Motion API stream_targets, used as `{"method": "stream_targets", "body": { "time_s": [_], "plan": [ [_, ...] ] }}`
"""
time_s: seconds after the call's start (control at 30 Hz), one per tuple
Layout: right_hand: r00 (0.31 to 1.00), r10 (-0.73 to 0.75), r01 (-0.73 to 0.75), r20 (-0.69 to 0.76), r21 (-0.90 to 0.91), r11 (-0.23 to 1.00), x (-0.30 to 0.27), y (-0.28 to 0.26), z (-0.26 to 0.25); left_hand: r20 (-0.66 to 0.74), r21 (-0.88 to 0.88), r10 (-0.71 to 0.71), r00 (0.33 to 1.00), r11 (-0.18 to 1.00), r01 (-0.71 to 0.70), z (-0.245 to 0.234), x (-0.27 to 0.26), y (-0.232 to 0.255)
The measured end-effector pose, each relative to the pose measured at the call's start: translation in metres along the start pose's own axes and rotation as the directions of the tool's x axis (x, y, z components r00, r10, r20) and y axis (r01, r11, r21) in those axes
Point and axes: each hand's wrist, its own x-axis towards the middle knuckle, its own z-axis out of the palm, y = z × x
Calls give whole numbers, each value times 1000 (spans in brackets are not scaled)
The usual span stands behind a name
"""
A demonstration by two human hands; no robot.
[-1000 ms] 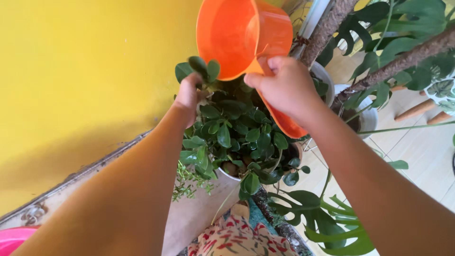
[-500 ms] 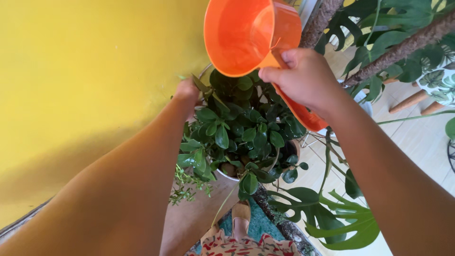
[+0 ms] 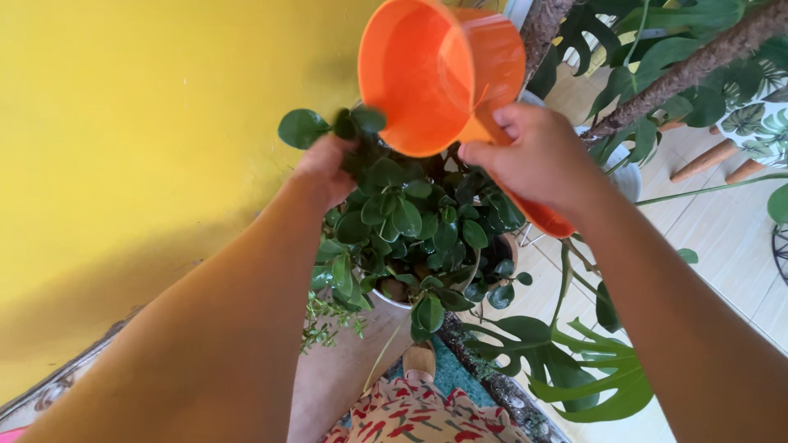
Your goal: The person waters several potted plants using an orange scoop to pour water from a pink bucket. They move between different plants, including a jade plant and a monstera, and briefly reposition a small potted plant before watering it.
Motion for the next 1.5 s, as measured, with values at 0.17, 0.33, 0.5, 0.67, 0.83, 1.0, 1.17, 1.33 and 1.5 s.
{"method": "stream_targets", "body": {
  "time_s": [0.17,0.33,0.5,0.67,0.83,1.0,1.17,1.33,1.5],
  "plan": [
    [988,147,-154,49,409,900,2,-11,-17,-120,337,94,988,940,-48,-36,35,-23],
    [981,190,-165,-43,331,929,4,-12,-33,-386,485,189,903,874,24,-45,32,-30],
    [982,164,-125,-96,323,938,14,-2,-34,-619,679,435,654,715,167,-30,-10,2],
    [978,140,-104,-153,227,968,21,6,-29,-547,827,763,346,557,79,10,-43,46],
    [980,101,-102,-169,8,995,30,3,-22,206,978,854,477,-186,-90,62,-27,48],
    [967,-129,85,-218,-201,976,46,15,-16,355,902,433,829,-392,-182,88,15,25],
    [972,-106,94,-209,-68,993,58,13,-22,441,862,152,884,-347,-370,90,33,15],
    [989,122,-119,-88,31,992,56,6,-38,96,959,307,947,-284,-5,61,42,14],
    [985,170,-162,-39,157,974,52,23,-48,63,979,397,915,-204,21,8,45,33]
  ]
}}
